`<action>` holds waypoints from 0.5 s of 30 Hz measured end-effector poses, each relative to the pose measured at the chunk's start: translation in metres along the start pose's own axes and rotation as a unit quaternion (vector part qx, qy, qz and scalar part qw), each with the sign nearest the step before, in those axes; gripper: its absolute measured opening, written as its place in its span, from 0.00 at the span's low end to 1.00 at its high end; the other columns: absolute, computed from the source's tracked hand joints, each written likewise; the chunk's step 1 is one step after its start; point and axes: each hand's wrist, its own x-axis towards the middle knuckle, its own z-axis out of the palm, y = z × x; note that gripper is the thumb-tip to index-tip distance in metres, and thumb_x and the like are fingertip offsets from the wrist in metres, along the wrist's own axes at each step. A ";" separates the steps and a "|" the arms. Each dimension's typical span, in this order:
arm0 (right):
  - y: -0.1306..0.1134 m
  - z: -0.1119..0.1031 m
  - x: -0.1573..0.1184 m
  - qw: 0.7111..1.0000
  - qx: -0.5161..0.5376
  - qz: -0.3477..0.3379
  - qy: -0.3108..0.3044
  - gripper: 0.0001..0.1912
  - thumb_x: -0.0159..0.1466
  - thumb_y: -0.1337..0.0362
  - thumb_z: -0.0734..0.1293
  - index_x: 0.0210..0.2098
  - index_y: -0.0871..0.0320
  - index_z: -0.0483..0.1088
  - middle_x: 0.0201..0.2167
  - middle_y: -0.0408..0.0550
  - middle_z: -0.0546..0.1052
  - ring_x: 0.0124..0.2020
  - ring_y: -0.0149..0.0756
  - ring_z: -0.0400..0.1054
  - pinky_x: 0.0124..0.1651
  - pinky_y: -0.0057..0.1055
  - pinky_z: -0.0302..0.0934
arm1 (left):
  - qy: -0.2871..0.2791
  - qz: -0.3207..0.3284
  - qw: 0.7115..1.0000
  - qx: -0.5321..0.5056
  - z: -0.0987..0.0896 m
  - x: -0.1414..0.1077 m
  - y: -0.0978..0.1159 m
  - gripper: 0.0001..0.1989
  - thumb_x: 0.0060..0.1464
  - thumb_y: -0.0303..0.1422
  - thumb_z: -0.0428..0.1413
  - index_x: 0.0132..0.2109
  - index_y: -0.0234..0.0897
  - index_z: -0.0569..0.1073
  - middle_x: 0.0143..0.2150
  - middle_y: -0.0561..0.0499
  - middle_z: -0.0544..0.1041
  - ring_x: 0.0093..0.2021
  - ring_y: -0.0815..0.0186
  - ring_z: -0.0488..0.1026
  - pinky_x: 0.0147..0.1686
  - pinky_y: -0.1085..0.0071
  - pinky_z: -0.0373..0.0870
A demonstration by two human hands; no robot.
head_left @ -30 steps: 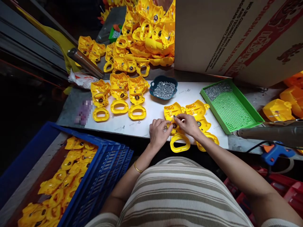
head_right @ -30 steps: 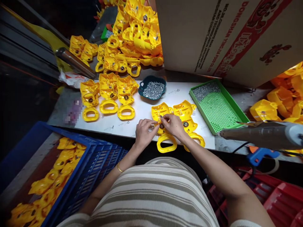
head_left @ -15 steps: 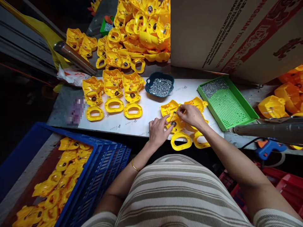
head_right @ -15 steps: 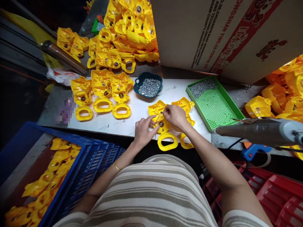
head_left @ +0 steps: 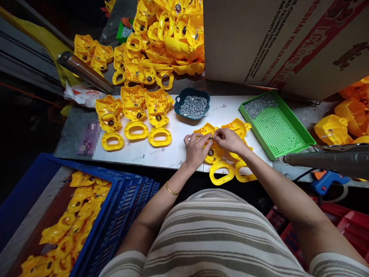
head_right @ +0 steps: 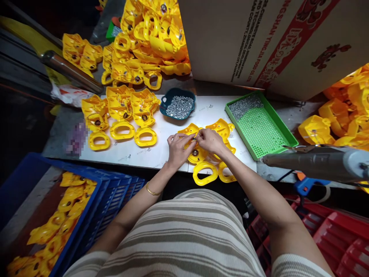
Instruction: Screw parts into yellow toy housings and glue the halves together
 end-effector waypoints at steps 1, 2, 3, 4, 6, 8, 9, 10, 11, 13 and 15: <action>-0.001 0.000 -0.001 1.000 -0.001 -0.005 0.001 0.13 0.63 0.59 0.60 0.34 0.57 0.74 0.30 0.48 0.79 0.29 0.35 0.69 0.28 0.28 0.51 | 0.003 0.003 1.000 -0.002 0.001 0.000 -0.002 0.12 0.61 0.34 0.55 0.51 0.43 0.76 0.43 0.48 0.81 0.49 0.59 0.70 0.55 0.57 0.51; -0.002 -0.001 -0.002 1.000 -0.011 -0.010 0.006 0.13 0.64 0.59 0.59 0.36 0.57 0.74 0.31 0.49 0.80 0.31 0.37 0.70 0.30 0.29 0.52 | 0.005 0.008 1.000 -0.003 0.001 0.000 -0.004 0.12 0.61 0.34 0.55 0.50 0.43 0.77 0.42 0.48 0.81 0.48 0.59 0.70 0.55 0.58 0.52; -0.004 -0.001 -0.005 0.999 -0.031 -0.016 0.016 0.14 0.64 0.59 0.59 0.39 0.57 0.74 0.33 0.50 0.80 0.33 0.39 0.71 0.31 0.29 0.53 | 0.009 0.013 1.000 -0.002 0.002 0.001 -0.006 0.11 0.61 0.34 0.55 0.49 0.42 0.77 0.41 0.48 0.81 0.48 0.59 0.70 0.54 0.58 0.53; -0.005 -0.001 -0.008 0.998 -0.060 -0.022 0.027 0.15 0.65 0.59 0.58 0.43 0.57 0.73 0.35 0.51 0.80 0.35 0.41 0.72 0.32 0.30 0.54 | 0.016 0.018 1.000 0.000 0.002 0.001 -0.008 0.11 0.61 0.34 0.55 0.48 0.42 0.78 0.40 0.48 0.81 0.47 0.59 0.69 0.54 0.58 0.53; -0.008 -0.001 -0.014 0.990 -0.128 -0.031 0.041 0.18 0.67 0.60 0.55 0.49 0.56 0.71 0.39 0.53 0.80 0.38 0.44 0.73 0.34 0.32 0.55 | 0.033 0.028 0.999 0.012 0.001 0.003 -0.011 0.11 0.60 0.35 0.56 0.48 0.40 0.79 0.38 0.48 0.81 0.48 0.58 0.68 0.53 0.58 0.54; -0.008 0.000 -0.020 0.984 -0.171 -0.037 0.030 0.18 0.68 0.61 0.54 0.49 0.56 0.71 0.42 0.54 0.79 0.40 0.46 0.74 0.34 0.33 0.56 | 0.038 0.039 0.998 0.029 0.000 0.004 -0.013 0.11 0.60 0.35 0.56 0.47 0.40 0.79 0.37 0.48 0.80 0.48 0.57 0.67 0.52 0.58 0.55; -0.008 0.000 -0.022 0.983 -0.178 -0.038 0.020 0.18 0.68 0.61 0.54 0.48 0.56 0.71 0.43 0.54 0.79 0.41 0.45 0.74 0.34 0.33 0.56 | 0.032 0.045 0.998 0.038 -0.001 0.005 -0.013 0.11 0.60 0.35 0.56 0.47 0.41 0.79 0.36 0.48 0.79 0.48 0.57 0.66 0.52 0.58 0.55; -0.007 0.001 -0.024 0.983 -0.180 -0.039 0.012 0.18 0.68 0.60 0.54 0.47 0.56 0.72 0.44 0.53 0.78 0.42 0.45 0.74 0.34 0.33 0.56 | 0.022 0.049 0.997 0.047 -0.002 0.005 -0.013 0.11 0.60 0.35 0.56 0.47 0.41 0.79 0.36 0.48 0.79 0.48 0.56 0.66 0.52 0.57 0.55; -0.006 0.001 -0.025 0.983 -0.180 -0.037 0.007 0.18 0.68 0.60 0.54 0.47 0.56 0.72 0.45 0.53 0.78 0.42 0.45 0.74 0.34 0.33 0.56 | 0.011 0.053 0.997 0.055 -0.003 0.006 -0.012 0.10 0.60 0.35 0.56 0.47 0.42 0.79 0.36 0.48 0.79 0.47 0.56 0.66 0.52 0.57 0.55; -0.005 0.003 -0.027 0.984 -0.178 -0.029 0.005 0.17 0.68 0.60 0.54 0.48 0.55 0.71 0.46 0.52 0.77 0.42 0.45 0.74 0.33 0.33 0.56 | -0.010 0.061 0.995 0.073 -0.007 0.007 -0.010 0.10 0.59 0.35 0.57 0.46 0.43 0.79 0.37 0.48 0.78 0.47 0.56 0.65 0.53 0.55 0.54; -0.004 0.005 -0.029 0.984 -0.177 -0.023 0.009 0.17 0.68 0.60 0.54 0.49 0.54 0.70 0.47 0.51 0.77 0.42 0.45 0.73 0.31 0.33 0.55 | -0.026 0.068 0.993 0.091 -0.011 0.008 -0.008 0.09 0.58 0.34 0.58 0.45 0.44 0.80 0.39 0.48 0.77 0.48 0.56 0.64 0.54 0.54 0.54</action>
